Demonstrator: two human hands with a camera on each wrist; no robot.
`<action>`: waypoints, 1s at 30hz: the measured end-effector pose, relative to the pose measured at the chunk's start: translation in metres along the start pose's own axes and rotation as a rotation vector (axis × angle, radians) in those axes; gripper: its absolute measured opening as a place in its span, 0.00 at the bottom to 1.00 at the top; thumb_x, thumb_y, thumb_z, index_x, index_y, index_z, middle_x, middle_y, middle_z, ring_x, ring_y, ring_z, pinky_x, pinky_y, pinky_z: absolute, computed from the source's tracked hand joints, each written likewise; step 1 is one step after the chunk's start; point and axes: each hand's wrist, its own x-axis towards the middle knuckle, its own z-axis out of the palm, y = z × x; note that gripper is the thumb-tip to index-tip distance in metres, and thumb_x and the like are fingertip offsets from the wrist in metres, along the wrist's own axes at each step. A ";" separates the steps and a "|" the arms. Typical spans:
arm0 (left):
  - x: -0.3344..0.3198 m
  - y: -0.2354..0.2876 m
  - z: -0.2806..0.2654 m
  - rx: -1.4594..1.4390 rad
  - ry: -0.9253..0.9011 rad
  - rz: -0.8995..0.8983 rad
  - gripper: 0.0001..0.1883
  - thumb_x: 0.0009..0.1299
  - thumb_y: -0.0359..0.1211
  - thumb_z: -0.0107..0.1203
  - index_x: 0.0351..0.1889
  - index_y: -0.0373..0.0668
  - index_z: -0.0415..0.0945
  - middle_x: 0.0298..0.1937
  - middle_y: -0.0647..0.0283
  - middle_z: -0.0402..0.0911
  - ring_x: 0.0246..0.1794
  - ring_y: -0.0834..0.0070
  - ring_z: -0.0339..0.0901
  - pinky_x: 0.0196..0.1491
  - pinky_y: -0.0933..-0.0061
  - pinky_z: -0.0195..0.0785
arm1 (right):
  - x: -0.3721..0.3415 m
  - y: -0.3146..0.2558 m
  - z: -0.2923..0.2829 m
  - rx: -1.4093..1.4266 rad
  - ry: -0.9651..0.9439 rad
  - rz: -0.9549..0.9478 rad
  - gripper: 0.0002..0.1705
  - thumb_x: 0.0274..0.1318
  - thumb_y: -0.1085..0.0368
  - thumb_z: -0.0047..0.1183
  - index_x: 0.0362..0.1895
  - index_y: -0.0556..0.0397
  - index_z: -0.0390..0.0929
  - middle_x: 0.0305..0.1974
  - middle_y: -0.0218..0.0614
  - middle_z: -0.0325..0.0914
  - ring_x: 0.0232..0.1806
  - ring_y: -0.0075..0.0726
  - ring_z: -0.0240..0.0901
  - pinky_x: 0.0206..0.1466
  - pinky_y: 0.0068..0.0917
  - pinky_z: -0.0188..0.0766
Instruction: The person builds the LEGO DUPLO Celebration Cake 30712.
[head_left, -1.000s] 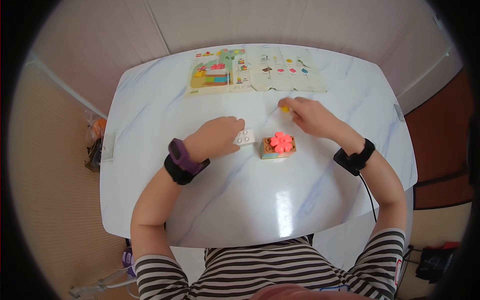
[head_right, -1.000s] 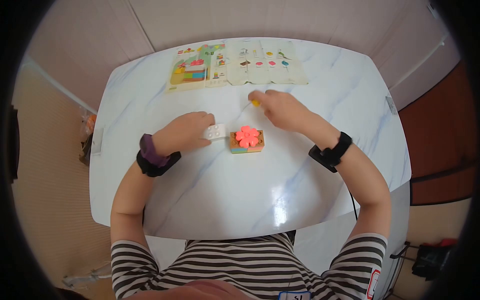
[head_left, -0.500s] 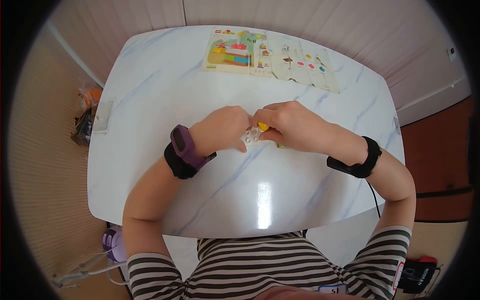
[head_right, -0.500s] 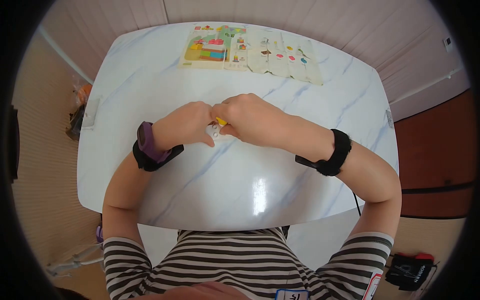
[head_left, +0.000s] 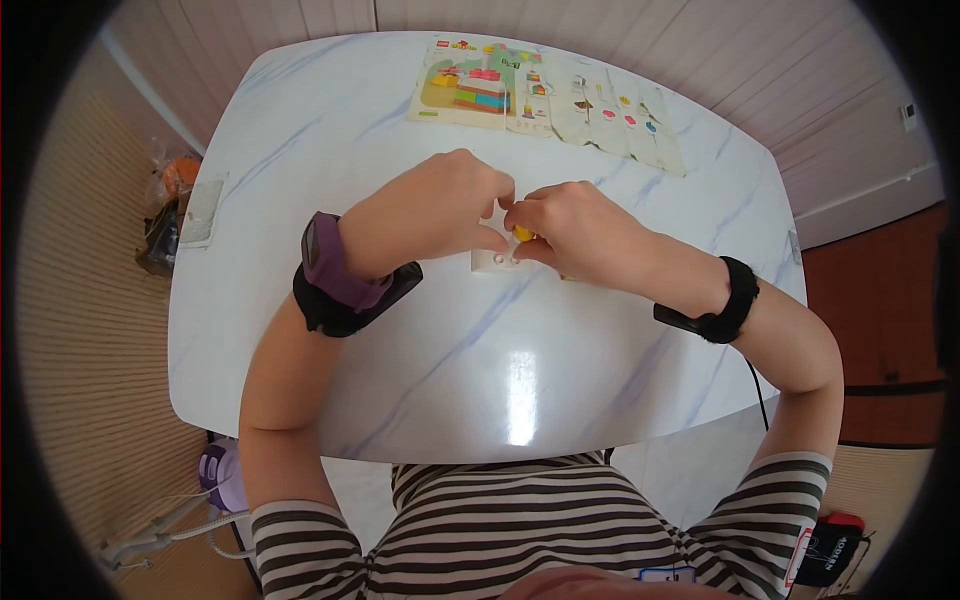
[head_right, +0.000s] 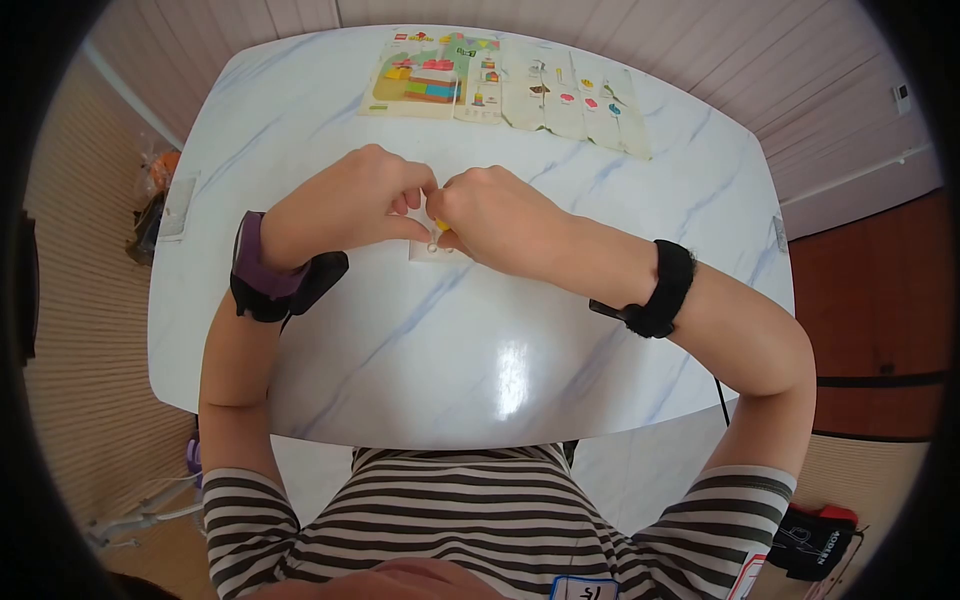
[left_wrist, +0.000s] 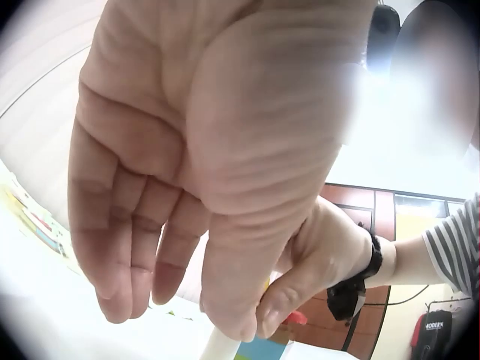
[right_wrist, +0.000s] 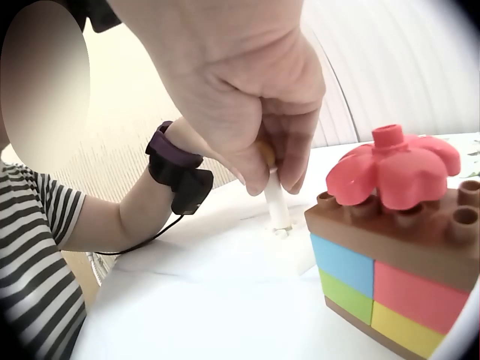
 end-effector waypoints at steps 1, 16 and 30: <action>0.000 0.001 -0.001 -0.027 0.020 0.013 0.16 0.51 0.33 0.67 0.32 0.34 0.76 0.27 0.53 0.79 0.28 0.63 0.79 0.33 0.71 0.71 | 0.001 -0.001 -0.001 -0.004 -0.013 0.008 0.10 0.44 0.69 0.63 0.31 0.60 0.78 0.26 0.41 0.78 0.27 0.46 0.76 0.32 0.36 0.72; 0.003 -0.003 0.008 -0.073 -0.037 0.056 0.14 0.51 0.29 0.65 0.31 0.32 0.75 0.24 0.52 0.79 0.24 0.63 0.78 0.30 0.72 0.69 | -0.008 -0.012 -0.008 0.002 0.099 -0.074 0.08 0.46 0.69 0.58 0.34 0.55 0.77 0.30 0.39 0.79 0.30 0.45 0.76 0.32 0.36 0.73; 0.011 -0.008 0.026 -0.073 -0.083 -0.014 0.07 0.53 0.29 0.62 0.24 0.33 0.79 0.20 0.51 0.76 0.20 0.58 0.71 0.27 0.68 0.65 | -0.011 -0.008 -0.007 -0.080 0.107 -0.107 0.09 0.46 0.70 0.58 0.34 0.56 0.76 0.24 0.37 0.74 0.26 0.44 0.73 0.29 0.36 0.71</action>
